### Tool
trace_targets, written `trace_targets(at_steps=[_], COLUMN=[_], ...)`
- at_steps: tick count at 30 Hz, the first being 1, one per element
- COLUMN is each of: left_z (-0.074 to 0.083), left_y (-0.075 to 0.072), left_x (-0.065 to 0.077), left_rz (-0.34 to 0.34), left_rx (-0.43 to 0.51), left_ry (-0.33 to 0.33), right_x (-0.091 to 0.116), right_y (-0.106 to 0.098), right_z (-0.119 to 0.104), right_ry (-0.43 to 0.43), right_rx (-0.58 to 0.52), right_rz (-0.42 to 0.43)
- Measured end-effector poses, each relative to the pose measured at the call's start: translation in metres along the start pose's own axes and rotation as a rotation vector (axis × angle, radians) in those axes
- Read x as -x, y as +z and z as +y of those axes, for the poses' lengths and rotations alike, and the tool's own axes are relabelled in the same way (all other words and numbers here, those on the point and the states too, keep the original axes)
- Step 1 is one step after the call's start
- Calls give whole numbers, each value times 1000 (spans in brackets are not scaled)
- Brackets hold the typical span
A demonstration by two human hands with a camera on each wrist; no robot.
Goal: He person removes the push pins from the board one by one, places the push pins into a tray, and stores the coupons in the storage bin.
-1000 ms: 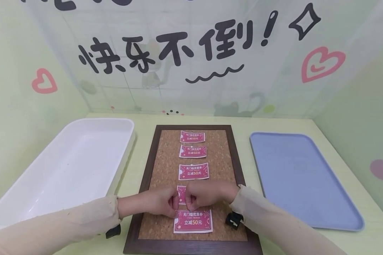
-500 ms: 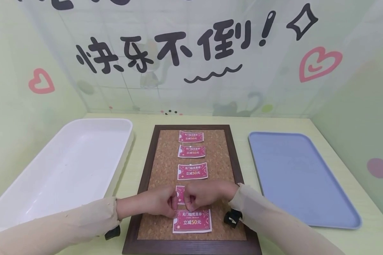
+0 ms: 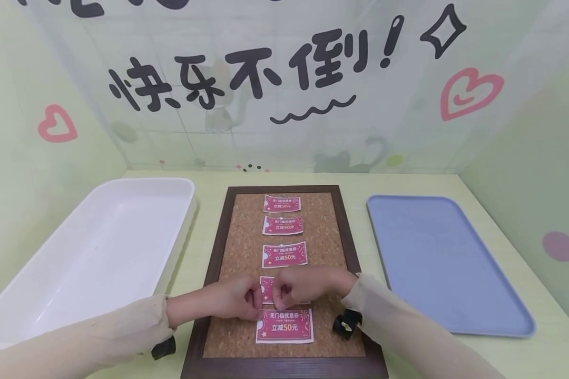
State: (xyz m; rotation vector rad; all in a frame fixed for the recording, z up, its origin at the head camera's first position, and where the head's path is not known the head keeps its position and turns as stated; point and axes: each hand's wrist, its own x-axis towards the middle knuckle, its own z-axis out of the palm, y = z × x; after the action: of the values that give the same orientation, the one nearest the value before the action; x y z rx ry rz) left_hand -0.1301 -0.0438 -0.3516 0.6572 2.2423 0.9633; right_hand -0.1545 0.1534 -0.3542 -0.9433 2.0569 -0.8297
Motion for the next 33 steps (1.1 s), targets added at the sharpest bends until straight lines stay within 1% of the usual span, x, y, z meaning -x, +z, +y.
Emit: trace_targets(at_steps=[7, 14, 18, 21, 25, 28, 33], left_z=[0, 0, 5, 7, 8, 9, 10], left_y=[-5, -12, -16, -21, -29, -37, -49], left_x=[3, 5, 10, 14, 20, 26, 36], left_rz=[-29, -50, -39, -30, -14, 2, 49], left_rx=[32, 79, 100, 100, 85, 78, 60], left_ry=[33, 7, 15, 42, 82, 95, 116], right_x=[1, 7, 15, 22, 30, 36, 46], right_y=[-2, -7, -11, -15, -20, -25, -32], right_z=[0, -3, -6, -7, -8, -7, -6], right_ry=[-56, -56, -45, -36, -38, -47, -56], right_rx=[-24, -35, -20, -21, -13, -1, 14], right_rz=[44, 98, 131, 153, 181, 205, 250])
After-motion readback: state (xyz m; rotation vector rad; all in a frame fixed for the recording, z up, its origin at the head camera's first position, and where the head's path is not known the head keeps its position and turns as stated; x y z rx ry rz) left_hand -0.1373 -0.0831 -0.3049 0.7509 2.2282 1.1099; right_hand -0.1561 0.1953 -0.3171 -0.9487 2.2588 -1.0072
